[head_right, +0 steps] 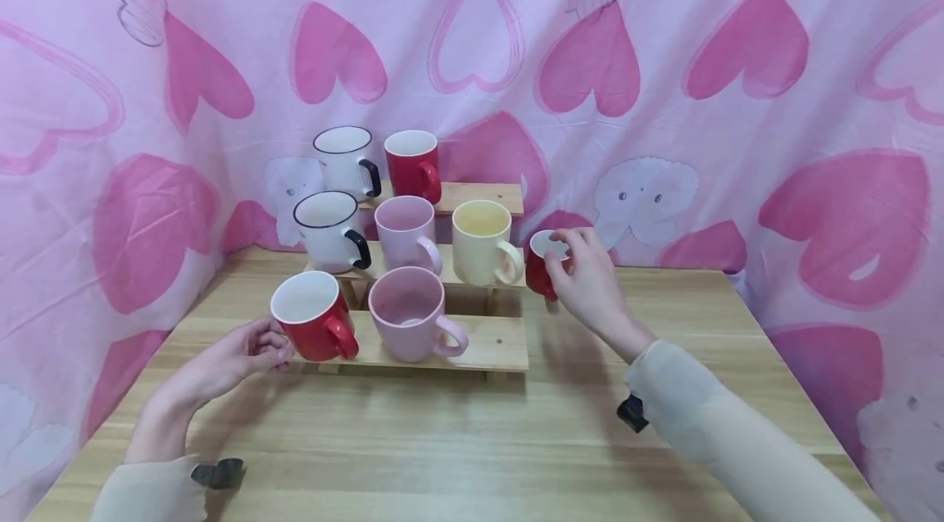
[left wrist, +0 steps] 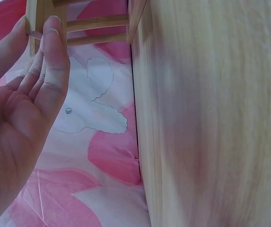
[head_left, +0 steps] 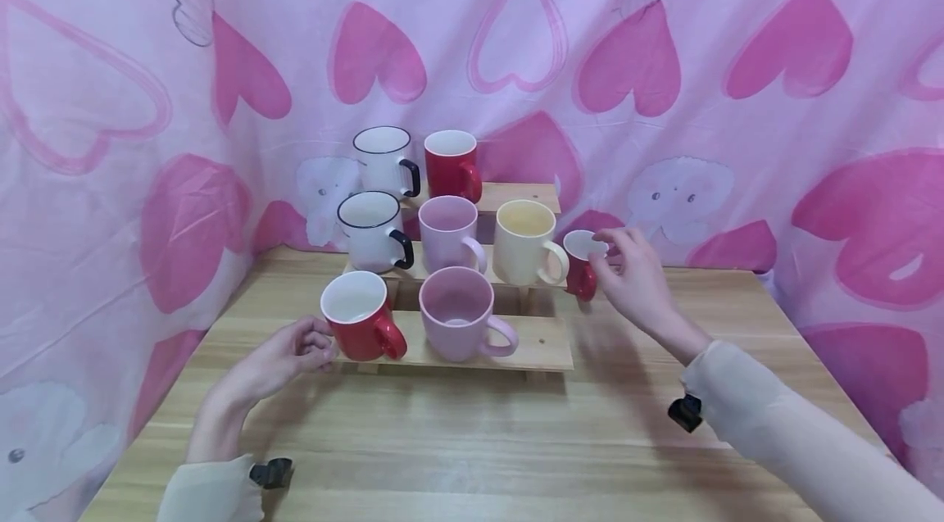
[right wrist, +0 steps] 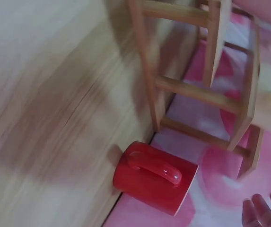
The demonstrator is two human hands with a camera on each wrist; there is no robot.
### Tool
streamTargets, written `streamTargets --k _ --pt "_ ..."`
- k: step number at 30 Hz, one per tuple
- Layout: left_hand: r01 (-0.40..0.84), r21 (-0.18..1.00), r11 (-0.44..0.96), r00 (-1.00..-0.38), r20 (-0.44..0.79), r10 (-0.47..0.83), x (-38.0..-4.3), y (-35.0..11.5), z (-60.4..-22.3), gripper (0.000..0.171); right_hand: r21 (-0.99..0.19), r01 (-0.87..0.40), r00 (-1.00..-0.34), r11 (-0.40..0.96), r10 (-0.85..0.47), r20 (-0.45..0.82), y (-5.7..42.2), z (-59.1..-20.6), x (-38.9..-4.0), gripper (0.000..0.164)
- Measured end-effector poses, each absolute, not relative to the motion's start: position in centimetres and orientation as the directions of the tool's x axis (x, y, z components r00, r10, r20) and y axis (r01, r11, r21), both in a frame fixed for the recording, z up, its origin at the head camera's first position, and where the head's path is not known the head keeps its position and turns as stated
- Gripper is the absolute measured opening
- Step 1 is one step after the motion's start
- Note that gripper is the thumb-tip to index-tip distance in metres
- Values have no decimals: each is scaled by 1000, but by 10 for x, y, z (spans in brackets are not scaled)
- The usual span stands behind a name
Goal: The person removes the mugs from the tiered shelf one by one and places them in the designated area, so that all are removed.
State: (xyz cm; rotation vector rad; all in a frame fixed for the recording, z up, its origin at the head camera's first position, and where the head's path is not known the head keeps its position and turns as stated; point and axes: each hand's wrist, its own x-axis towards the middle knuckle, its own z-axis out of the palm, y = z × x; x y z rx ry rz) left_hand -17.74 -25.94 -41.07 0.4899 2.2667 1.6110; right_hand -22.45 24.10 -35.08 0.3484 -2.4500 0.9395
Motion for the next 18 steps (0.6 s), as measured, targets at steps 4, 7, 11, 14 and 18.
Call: streamTargets --k 4,7,11,14,18 --pt "98 946 308 -891 -55 451 -178 -259 -412 31 -531 -432 -843 729 -116 526 240 -343 -220 23" --pt "109 948 299 -887 -43 460 -177 -260 -412 31 -500 -471 -827 727 -166 537 239 -337 -218 23" --pt "107 954 281 -882 -39 469 -177 -260 -413 31 -434 -544 -776 718 -234 586 235 -327 -219 21" --pt "108 955 277 -883 -36 468 -176 -260 -413 31 -399 -578 -747 712 -265 609 227 -316 -223 20" --pt "118 953 278 -882 -28 471 -176 -260 -413 30 -383 -609 -726 695 -293 622 211 -301 -230 21"
